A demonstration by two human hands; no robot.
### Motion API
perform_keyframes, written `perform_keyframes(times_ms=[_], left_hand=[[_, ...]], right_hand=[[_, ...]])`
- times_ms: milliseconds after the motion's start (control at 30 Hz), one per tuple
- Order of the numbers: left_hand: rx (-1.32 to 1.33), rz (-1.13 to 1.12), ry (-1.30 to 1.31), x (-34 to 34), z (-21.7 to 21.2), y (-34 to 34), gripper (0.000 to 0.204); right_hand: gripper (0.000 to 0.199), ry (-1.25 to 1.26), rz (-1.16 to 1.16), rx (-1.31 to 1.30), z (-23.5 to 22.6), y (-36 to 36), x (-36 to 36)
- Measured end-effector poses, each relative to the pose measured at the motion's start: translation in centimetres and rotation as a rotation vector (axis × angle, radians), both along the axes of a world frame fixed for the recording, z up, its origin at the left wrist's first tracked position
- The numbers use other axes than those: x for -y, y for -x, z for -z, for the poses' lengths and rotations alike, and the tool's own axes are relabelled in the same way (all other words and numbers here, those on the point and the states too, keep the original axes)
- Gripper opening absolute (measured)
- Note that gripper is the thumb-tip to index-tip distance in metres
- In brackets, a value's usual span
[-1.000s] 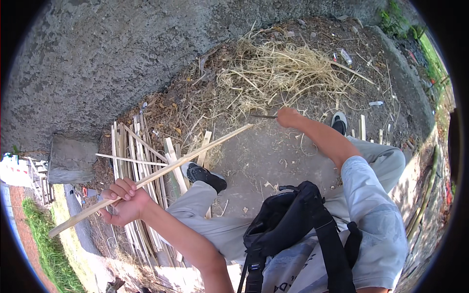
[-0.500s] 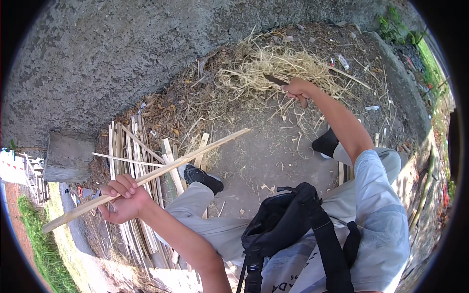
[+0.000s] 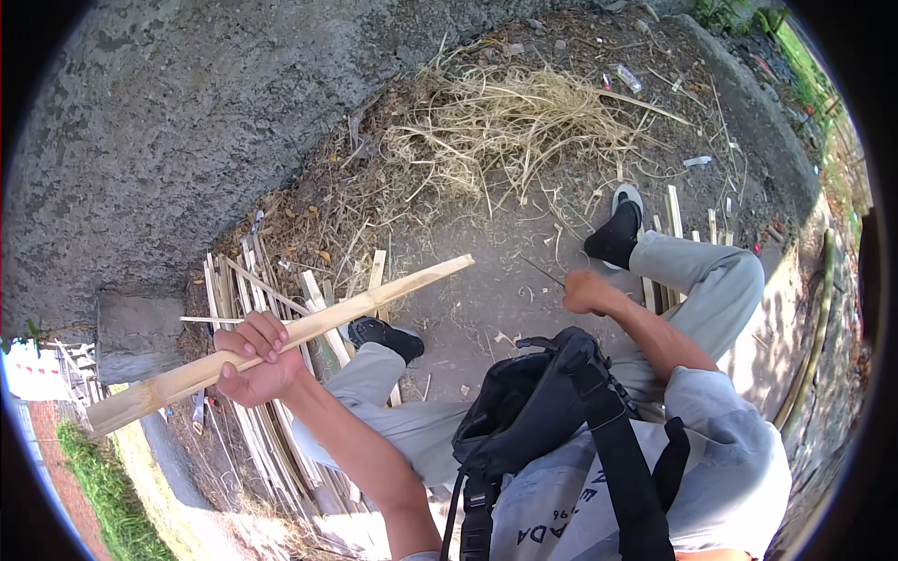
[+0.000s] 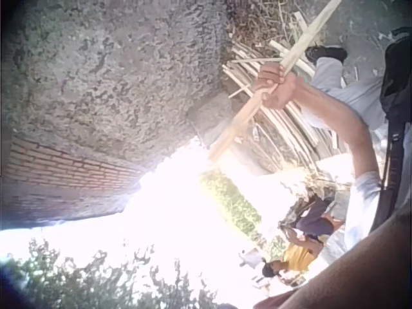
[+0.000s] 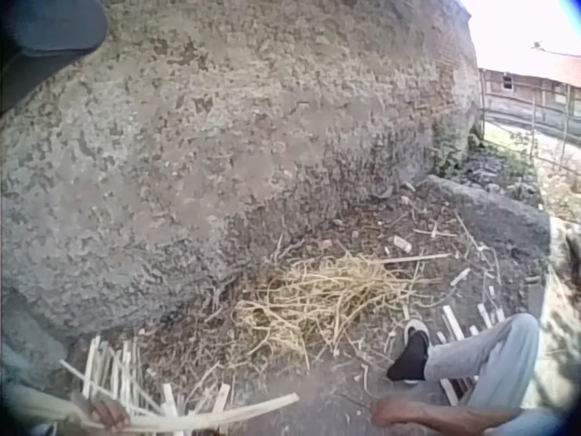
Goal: The person shaves a long piece of wood using a machete-like tool. They use the blade to peel away thin layers from different sides of the wood while holding it by hand and resting it on their knee.
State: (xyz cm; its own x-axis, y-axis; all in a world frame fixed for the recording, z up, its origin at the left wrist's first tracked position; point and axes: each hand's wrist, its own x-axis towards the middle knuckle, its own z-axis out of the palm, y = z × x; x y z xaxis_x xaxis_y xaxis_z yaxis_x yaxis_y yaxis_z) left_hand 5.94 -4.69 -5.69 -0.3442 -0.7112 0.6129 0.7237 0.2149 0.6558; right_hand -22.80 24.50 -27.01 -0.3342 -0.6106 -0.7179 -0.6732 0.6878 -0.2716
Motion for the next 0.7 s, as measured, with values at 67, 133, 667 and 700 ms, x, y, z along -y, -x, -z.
perform_keyframes(times_ms=[67,133,667,700], left_hand=[[0.009,0.004,0.042,-0.7,0.3,1.5,0.029],[0.116,-0.026,0.103,-1.0,1.1,2.4,0.031],[0.086,-0.179,-0.082,-0.5,0.8,7.3,0.028],[0.097,-0.132,-0.149,-0.7,0.3,7.3,0.028]], right_hand=[[0.030,0.170,0.081,-0.104,-0.5,-0.4,0.0],[0.032,0.237,0.179,-0.110,-2.9,-1.3,0.4],[0.045,0.477,0.448,0.301,-4.2,-1.5,2.5],[0.045,0.477,0.454,0.304,-4.1,-1.8,2.6]])
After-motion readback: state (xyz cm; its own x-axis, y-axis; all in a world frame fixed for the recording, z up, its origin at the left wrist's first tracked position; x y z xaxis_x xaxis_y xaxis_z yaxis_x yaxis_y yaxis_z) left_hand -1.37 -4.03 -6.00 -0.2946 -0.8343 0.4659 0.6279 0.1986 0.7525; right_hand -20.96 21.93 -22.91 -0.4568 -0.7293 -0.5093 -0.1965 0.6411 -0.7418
